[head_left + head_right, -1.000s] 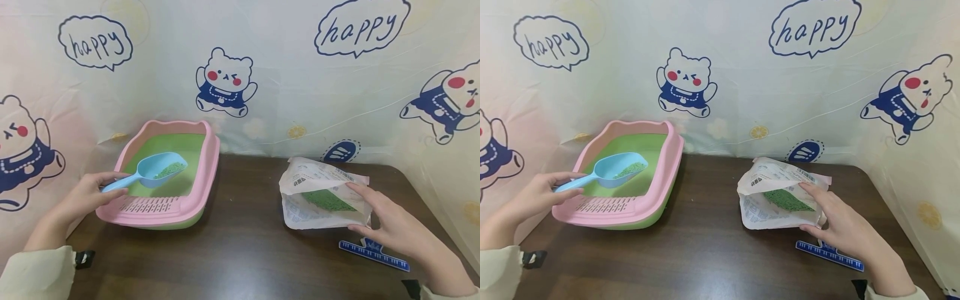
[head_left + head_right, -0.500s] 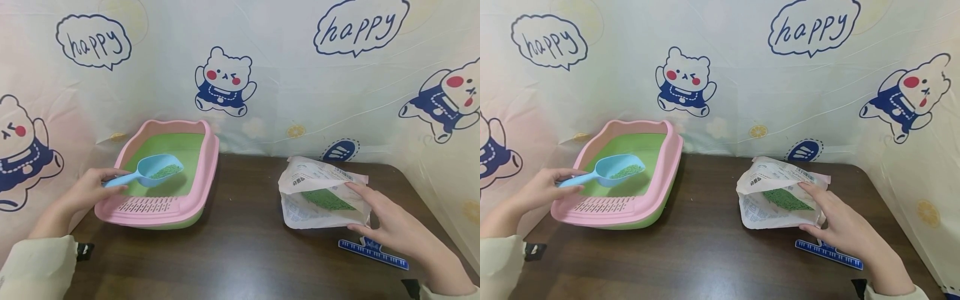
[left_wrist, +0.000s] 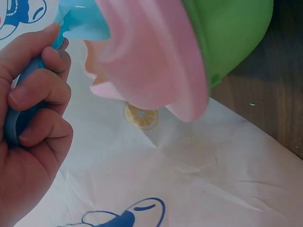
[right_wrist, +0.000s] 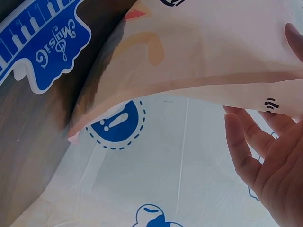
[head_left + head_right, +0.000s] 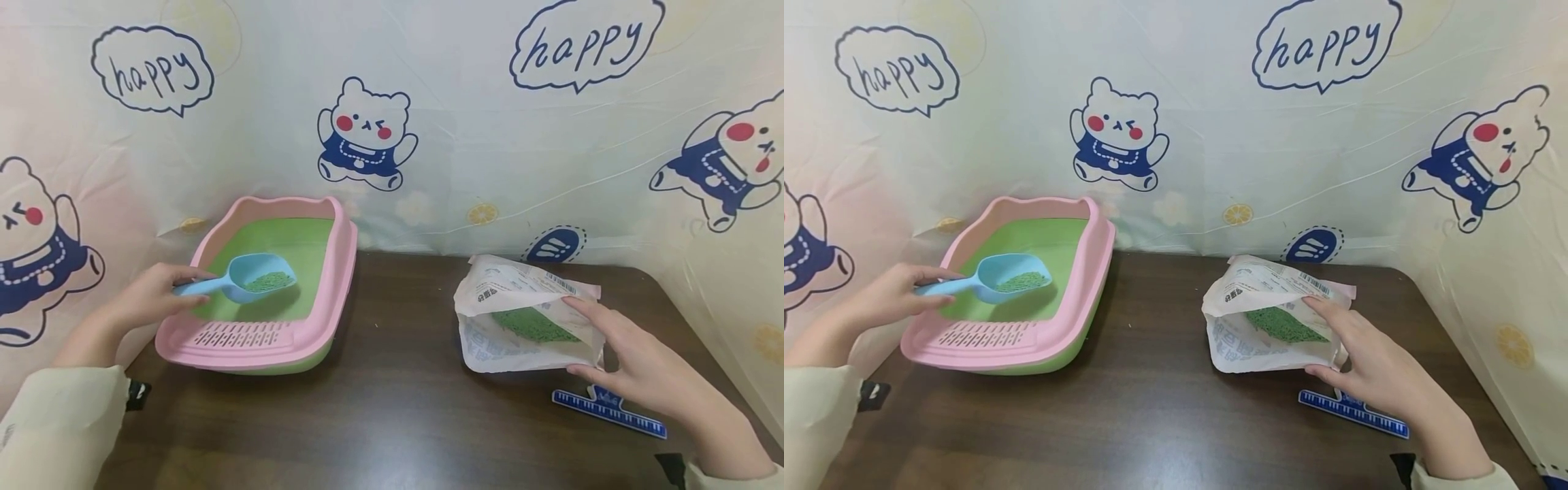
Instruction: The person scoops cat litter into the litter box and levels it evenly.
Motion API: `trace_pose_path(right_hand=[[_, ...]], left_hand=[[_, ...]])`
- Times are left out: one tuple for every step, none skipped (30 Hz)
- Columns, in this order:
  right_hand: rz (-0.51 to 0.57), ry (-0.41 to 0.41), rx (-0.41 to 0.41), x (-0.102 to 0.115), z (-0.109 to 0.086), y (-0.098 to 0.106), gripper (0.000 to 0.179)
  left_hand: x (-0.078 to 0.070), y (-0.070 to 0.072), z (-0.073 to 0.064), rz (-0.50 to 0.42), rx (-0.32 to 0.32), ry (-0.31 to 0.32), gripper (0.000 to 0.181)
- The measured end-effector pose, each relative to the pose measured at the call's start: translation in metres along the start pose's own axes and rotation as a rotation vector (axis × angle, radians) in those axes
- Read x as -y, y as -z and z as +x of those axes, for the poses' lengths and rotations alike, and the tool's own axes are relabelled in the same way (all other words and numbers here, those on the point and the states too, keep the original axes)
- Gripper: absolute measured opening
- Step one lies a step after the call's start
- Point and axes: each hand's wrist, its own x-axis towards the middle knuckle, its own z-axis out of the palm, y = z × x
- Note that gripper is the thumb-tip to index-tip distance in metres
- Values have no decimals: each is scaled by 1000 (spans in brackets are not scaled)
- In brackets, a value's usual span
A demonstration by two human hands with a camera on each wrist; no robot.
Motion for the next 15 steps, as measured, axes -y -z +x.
trace_pose_path(right_hand=[[1, -1, 0, 0, 0, 0, 103], [3, -3, 2, 0, 0, 0, 103], [6, -6, 4, 0, 0, 0, 103], [7, -8, 6, 0, 0, 0, 103], [9, -10, 7, 1, 0, 0, 103], [11, -12, 9, 1, 0, 0, 103], [13, -13, 11, 1, 0, 0, 103], [14, -15, 11, 1, 0, 0, 102], [15, -17, 13, 1, 0, 0, 102], [17, -18, 13, 1, 0, 0, 102], [18, -20, 14, 1, 0, 0, 102], [19, -24, 17, 2, 0, 0, 102], [21, -28, 20, 2, -1, 0, 102], [23, -32, 23, 2, -1, 0, 103], [25, -35, 26, 1, -1, 0, 103]], left_hand=[[-1, 0, 1, 10, 2, -13, 29], [-1, 1, 2, 25, 5, -25, 28], [-2, 1, 3, 43, 7, -31, 28], [-3, 2, 5, 60, 13, -37, 28], [-4, 2, 6, 73, 23, -39, 28], [-5, 3, 7, 85, 35, -40, 29], [-5, 4, 9, 96, 49, -38, 30], [-6, 5, 10, 110, 64, -31, 30], [-7, 6, 11, 120, 78, -24, 31], [-8, 7, 13, 127, 94, -17, 32], [-9, 9, 14, 132, 112, -10, 32], [-10, 10, 16, 140, 124, -6, 32], [-11, 11, 17, 146, 136, -2, 32], [-12, 13, 18, 149, 147, 5, 31], [-13, 14, 19, 151, 156, 9, 31]])
